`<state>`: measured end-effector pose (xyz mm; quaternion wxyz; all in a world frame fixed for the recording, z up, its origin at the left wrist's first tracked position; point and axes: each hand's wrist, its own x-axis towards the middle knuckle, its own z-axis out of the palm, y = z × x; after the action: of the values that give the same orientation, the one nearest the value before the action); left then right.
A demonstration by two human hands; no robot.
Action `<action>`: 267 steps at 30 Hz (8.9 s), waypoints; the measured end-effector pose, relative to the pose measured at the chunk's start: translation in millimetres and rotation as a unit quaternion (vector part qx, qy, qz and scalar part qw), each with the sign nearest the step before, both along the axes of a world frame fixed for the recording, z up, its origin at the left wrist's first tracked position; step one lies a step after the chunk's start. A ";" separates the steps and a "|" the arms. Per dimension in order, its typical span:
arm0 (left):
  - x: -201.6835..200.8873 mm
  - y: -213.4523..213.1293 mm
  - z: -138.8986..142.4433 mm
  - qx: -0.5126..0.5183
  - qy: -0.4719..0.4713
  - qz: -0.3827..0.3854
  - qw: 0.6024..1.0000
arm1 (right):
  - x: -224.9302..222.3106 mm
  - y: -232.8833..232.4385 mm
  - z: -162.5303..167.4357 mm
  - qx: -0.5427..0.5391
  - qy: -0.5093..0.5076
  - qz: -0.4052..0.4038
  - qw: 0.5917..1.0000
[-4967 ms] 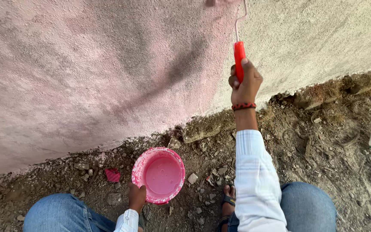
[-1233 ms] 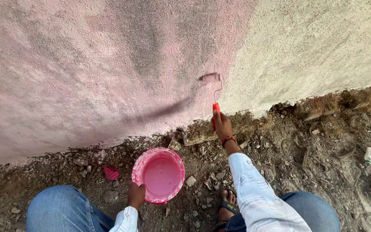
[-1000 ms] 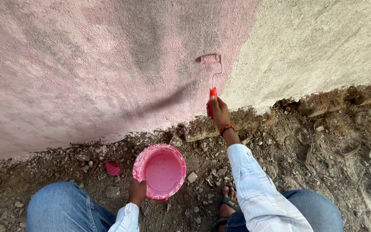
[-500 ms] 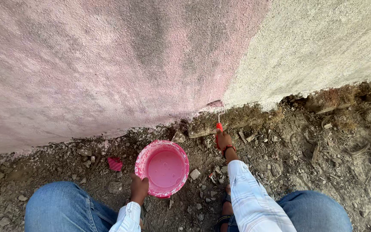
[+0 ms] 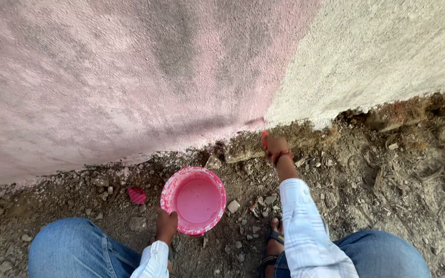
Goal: The person crouches beside an exterior wall and paints it pink using a small paint roller, repeatedly dipping the roller into a pink bucket of paint on the ground and rolling the paint onto the lower section of the wall.
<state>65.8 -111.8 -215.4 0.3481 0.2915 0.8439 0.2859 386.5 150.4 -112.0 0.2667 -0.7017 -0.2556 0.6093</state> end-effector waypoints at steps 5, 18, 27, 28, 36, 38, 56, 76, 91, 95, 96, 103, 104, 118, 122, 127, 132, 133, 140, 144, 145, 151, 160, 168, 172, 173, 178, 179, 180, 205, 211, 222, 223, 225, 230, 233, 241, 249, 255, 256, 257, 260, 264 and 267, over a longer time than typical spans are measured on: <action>0.5 -1.4 -8.8 -0.008 0.043 -0.007 0.999 | 20.5 -7.8 69.1 0.073 0.055 -0.013 0.996; 1.7 -1.2 -5.2 -0.031 0.102 0.001 0.994 | 20.8 2.3 44.9 0.070 0.036 0.002 0.997; 5.1 7.0 14.2 -0.027 -0.030 0.044 0.998 | -30.6 -29.3 26.9 0.037 0.024 0.009 0.999; 3.9 5.5 15.2 -0.034 -0.038 0.044 0.998 | -28.6 -29.0 29.5 0.037 0.028 -0.004 0.999; 11.5 2.4 -1.6 -0.024 0.121 0.030 0.992 | 19.8 -20.5 127.1 0.197 0.013 0.033 0.980; 11.6 1.6 -6.6 -0.005 0.117 0.038 0.992 | 16.0 -23.6 133.5 0.185 0.022 0.016 0.982; 5.4 4.6 14.5 -0.054 0.009 0.043 0.998 | 7.7 -23.5 84.5 0.131 -0.003 0.000 0.991; 4.5 5.5 13.2 -0.077 -0.052 0.053 0.994 | 22.8 -52.4 -16.2 0.139 0.036 -0.020 0.989; 19.1 14.4 18.5 -0.049 0.006 0.014 0.999 | -61.9 -72.0 161.1 0.170 -0.367 0.575 0.711; 21.9 13.0 20.9 -0.060 -0.080 0.029 0.995 | -121.7 -104.8 81.8 0.168 -0.356 0.684 0.614; 21.5 12.9 20.6 -0.048 -0.074 0.022 0.996 | -132.6 -113.8 58.1 0.188 -0.355 0.690 0.602; 21.4 10.4 18.1 0.056 -0.014 0.015 0.998 | -158.0 -165.9 -38.7 0.369 -0.481 0.638 0.475; 22.4 10.9 17.8 0.032 -0.019 0.008 0.999 | -159.6 -170.8 -43.1 0.391 -0.487 0.635 0.454; 24.0 9.9 49.2 -0.033 -0.098 0.015 0.994 | -146.2 -160.8 -38.0 0.228 -0.414 0.715 0.516; 24.4 10.7 44.0 -0.013 -0.049 0.011 0.999 | -137.9 -146.4 -13.6 0.234 -0.445 0.691 0.519; 23.3 10.1 40.4 0.035 0.022 -0.001 0.999 | -123.5 -124.7 13.6 0.254 -0.443 0.694 0.507; 22.3 8.2 46.1 -0.004 -0.082 0.027 0.996 | -99.4 -113.9 39.1 0.271 -0.402 0.695 0.530; 23.1 8.1 47.7 -0.006 -0.099 0.037 0.994 | -92.4 -113.8 43.5 0.284 -0.400 0.699 0.520; 22.7 6.6 58.5 -0.005 -0.116 0.028 0.993 | -54.7 -119.7 53.2 0.243 -0.389 0.689 0.561; 20.3 6.0 53.3 -0.012 -0.119 0.020 0.993 | -53.3 -125.7 43.8 0.318 -0.355 0.679 0.559; 19.9 6.2 49.9 -0.006 -0.112 0.020 0.993 | -53.9 -126.9 41.1 0.310 -0.361 0.676 0.562; 18.3 10.2 37.2 -0.020 -0.116 0.058 0.991 | -47.2 -114.3 39.8 0.323 -0.334 0.616 0.635; 2.8 5.5 38.3 0.035 -0.098 -0.012 0.994 | 40.9 -66.1 135.8 0.313 -0.025 0.108 0.943; 1.5 8.5 33.0 -0.003 -0.155 0.032 0.987 | 100.1 -12.3 207.7 0.511 0.193 -0.091 0.833; 0.8 7.4 29.7 0.050 -0.108 0.006 0.993 | 107.0 15.4 229.8 0.549 0.184 -0.078 0.812; 0.0 6.9 28.8 0.059 -0.116 0.006 0.992 | 107.2 21.8 235.2 0.559 0.182 -0.076 0.806; -3.8 6.4 25.8 -0.023 -0.065 -0.008 0.998 | 109.3 49.7 252.7 0.625 0.219 -0.037 0.749; -4.0 5.7 25.3 -0.025 -0.089 0.003 0.996 | 108.3 52.8 249.6 0.633 0.230 -0.033 0.739; -4.1 6.1 24.7 -0.025 -0.113 0.014 0.993 | 106.8 54.4 243.2 0.621 0.231 -0.046 0.748; -7.0 3.9 18.0 -0.018 -0.114 0.023 0.993 | 80.2 38.0 185.9 0.534 0.064 -0.124 0.834; -8.7 3.1 15.0 -0.024 -0.110 0.019 0.994 | 81.0 10.0 77.7 0.412 0.078 -0.133 0.898; -10.9 -1.3 8.1 0.008 -0.111 0.020 0.994 | 75.6 37.0 113.8 0.483 0.062 -0.141 0.862; -11.2 -1.3 6.8 0.026 -0.119 0.019 0.992 | 75.1 40.3 119.3 0.505 0.066 -0.127 0.851; -11.7 -1.8 5.8 0.065 -0.134 0.018 0.989 | 73.4 40.9 118.3 0.509 0.059 -0.116 0.851; -12.4 -2.5 9.0 0.010 -0.116 0.008 0.993 | 72.9 20.3 54.8 0.420 0.035 -0.126 0.898; -10.8 -3.2 13.2 -0.005 -0.108 0.009 0.994 | 85.5 1.3 2.8 0.337 -0.001 -0.117 0.934; -9.2 -1.5 15.2 -0.015 -0.107 0.021 0.994 | 89.7 -14.3 -46.5 0.374 -0.009 -0.130 0.918; -9.6 -2.0 7.8 0.002 -0.133 0.025 0.991 | 73.6 -0.2 31.5 0.447 0.027 -0.126 0.885; -13.0 -3.1 5.0 -0.014 -0.102 0.012 0.995 | 61.4 31.5 94.2 0.520 0.067 -0.110 0.845; -13.0 -3.2 5.1 -0.020 -0.110 0.019 0.994 | 58.9 31.0 91.1 0.504 0.049 -0.110 0.855; -13.0 -3.2 5.6 -0.022 -0.119 0.025 0.992 | 56.0 29.2 83.9 0.491 0.032 -0.111 0.864; -13.0 -2.6 7.6 -0.029 -0.122 0.033 0.992 | 47.7 16.0 41.6 0.419 0.015 -0.113 0.901; -11.8 -2.5 8.7 -0.028 -0.116 0.032 0.992 | 60.7 -6.7 -23.8 0.327 0.010 -0.093 0.940; -11.1 -2.3 8.3 -0.032 -0.114 0.036 0.992 | 72.6 -24.2 -57.2 0.254 0.011 -0.085 0.963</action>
<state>54.7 -114.1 -207.2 0.4407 0.2149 0.8173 0.3027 459.1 126.2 -169.2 0.4901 -0.6235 -0.3385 0.5064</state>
